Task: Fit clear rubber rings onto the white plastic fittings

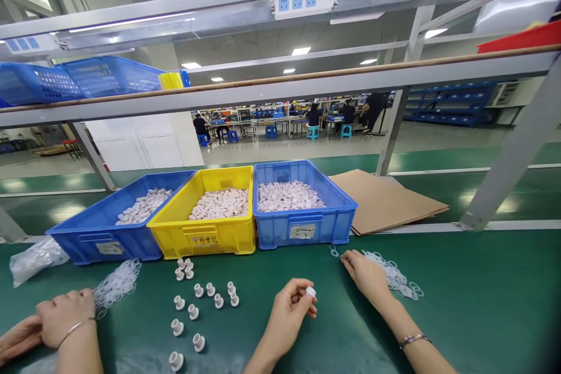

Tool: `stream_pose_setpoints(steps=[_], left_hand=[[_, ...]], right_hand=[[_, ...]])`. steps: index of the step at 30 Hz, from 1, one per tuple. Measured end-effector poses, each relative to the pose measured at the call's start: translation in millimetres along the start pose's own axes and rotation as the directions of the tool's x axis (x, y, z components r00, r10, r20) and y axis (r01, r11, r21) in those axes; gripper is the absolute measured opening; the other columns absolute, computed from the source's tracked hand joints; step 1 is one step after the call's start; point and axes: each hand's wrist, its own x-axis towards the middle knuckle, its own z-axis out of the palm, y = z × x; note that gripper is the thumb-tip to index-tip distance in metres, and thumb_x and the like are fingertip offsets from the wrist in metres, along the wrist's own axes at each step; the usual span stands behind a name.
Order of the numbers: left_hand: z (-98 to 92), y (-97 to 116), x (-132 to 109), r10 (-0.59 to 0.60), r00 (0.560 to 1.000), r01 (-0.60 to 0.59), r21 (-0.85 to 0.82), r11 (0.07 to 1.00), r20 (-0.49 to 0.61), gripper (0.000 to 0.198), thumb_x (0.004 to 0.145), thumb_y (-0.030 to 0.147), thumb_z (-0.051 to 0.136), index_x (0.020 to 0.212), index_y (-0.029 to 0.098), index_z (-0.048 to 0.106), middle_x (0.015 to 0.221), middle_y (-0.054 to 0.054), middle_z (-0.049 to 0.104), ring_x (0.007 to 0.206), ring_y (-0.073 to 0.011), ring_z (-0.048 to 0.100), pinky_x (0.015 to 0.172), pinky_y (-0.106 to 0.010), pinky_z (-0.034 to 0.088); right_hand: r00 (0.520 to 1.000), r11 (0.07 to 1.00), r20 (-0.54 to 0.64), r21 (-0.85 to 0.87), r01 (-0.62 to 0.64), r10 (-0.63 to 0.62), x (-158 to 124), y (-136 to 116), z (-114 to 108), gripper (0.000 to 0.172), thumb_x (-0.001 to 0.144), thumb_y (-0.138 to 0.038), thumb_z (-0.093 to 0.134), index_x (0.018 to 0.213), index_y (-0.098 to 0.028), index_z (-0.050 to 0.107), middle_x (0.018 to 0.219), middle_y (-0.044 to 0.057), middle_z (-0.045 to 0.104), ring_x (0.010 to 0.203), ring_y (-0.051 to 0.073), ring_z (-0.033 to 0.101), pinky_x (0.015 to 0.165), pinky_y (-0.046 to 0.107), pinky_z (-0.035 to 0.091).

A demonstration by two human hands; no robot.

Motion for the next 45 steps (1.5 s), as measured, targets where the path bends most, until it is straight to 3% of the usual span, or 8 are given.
stream_pose_setpoints(steps=[6,10,13,18,26,30,35,45], left_hand=[[-9.2,12,-4,0.006,0.999,-0.009,-0.082,0.997,-0.039,0.052,0.089,0.056,0.071,0.114,0.011,0.062,0.093,-0.009,0.065,0.079,-0.0170,0.063,0.075,-0.030,0.055],[-13.7,16,-5,-0.004,0.999,-0.001,-0.092,0.996,-0.051,0.054,0.088,0.053,0.073,0.118,0.009,0.061,0.096,-0.011,0.066,0.082,-0.0189,0.065,0.078,-0.032,0.055],[-15.5,14,-5,-0.004,0.999,-0.002,-0.112,0.994,-0.054,0.061,0.087,0.052,0.075,0.128,0.011,0.057,0.094,-0.010,0.066,0.083,-0.0203,0.066,0.078,-0.033,0.056],[-14.7,7,-6,-0.006,0.998,0.000,-0.101,0.995,-0.058,0.067,0.086,0.049,0.076,0.139,0.016,0.053,0.092,-0.005,0.061,0.082,-0.0210,0.068,0.077,-0.034,0.058],[-12.0,22,-12,0.035,0.996,-0.023,0.153,0.988,-0.076,0.029,0.094,0.041,0.067,0.104,0.014,0.068,0.089,-0.007,0.068,0.077,-0.0167,0.066,0.073,-0.026,0.055],[-13.7,25,-12,0.075,0.991,-0.047,0.239,0.970,-0.111,0.022,0.095,0.036,0.065,0.101,0.016,0.070,0.087,-0.005,0.069,0.078,-0.0160,0.065,0.071,-0.023,0.055],[-18.1,16,-7,-0.006,0.986,0.001,-0.030,1.000,-0.168,0.040,0.088,0.045,0.074,0.105,0.010,0.064,0.090,-0.010,0.071,0.078,-0.0199,0.068,0.069,-0.028,0.059],[-15.3,22,-8,-0.083,0.992,0.057,-0.243,0.968,-0.100,0.051,0.085,0.051,0.078,0.102,0.008,0.058,0.093,-0.014,0.070,0.077,-0.0178,0.067,0.071,-0.029,0.057]], right_hand=[[0.998,0.980,0.060,0.192,-0.045,0.034,-5,-37,-12,0.023,0.093,-0.032,0.043,0.079,-0.020,0.057,0.077,0.006,0.059,0.063,0.021,0.055,0.054,0.029,0.022],[0.965,0.855,0.202,0.517,0.041,-0.169,-16,-88,-19,0.029,0.099,-0.046,0.046,0.089,-0.023,0.060,0.073,-0.001,0.056,0.069,0.018,0.054,0.063,0.027,0.039],[0.923,0.719,0.258,0.694,0.030,-0.287,-27,-115,-20,0.036,0.101,-0.055,0.046,0.089,-0.023,0.059,0.076,-0.002,0.053,0.071,0.016,0.050,0.066,0.026,0.041],[0.884,0.578,0.324,0.812,-0.077,-0.337,-41,-121,-17,0.042,0.100,-0.059,0.049,0.086,-0.020,0.055,0.074,-0.003,0.046,0.070,0.015,0.042,0.066,0.027,0.037],[0.869,0.490,0.356,0.857,-0.157,-0.344,-50,-125,-24,0.044,0.098,-0.062,0.053,0.084,-0.020,0.054,0.077,-0.002,0.044,0.074,0.016,0.041,0.069,0.028,0.037],[0.874,0.546,0.334,0.832,-0.098,-0.353,-55,-127,-27,0.041,0.099,-0.058,0.052,0.084,-0.020,0.056,0.074,-0.003,0.045,0.069,0.015,0.038,0.064,0.028,0.032],[0.901,0.684,0.261,0.728,0.052,-0.346,-55,-122,-24,0.033,0.100,-0.049,0.050,0.087,-0.021,0.062,0.069,-0.004,0.043,0.063,0.014,0.036,0.060,0.029,0.028],[0.927,0.674,0.228,0.738,0.034,-0.297,-51,-117,-19,0.038,0.100,-0.054,0.054,0.082,-0.021,0.058,0.069,-0.005,0.044,0.064,0.014,0.039,0.060,0.028,0.028]])
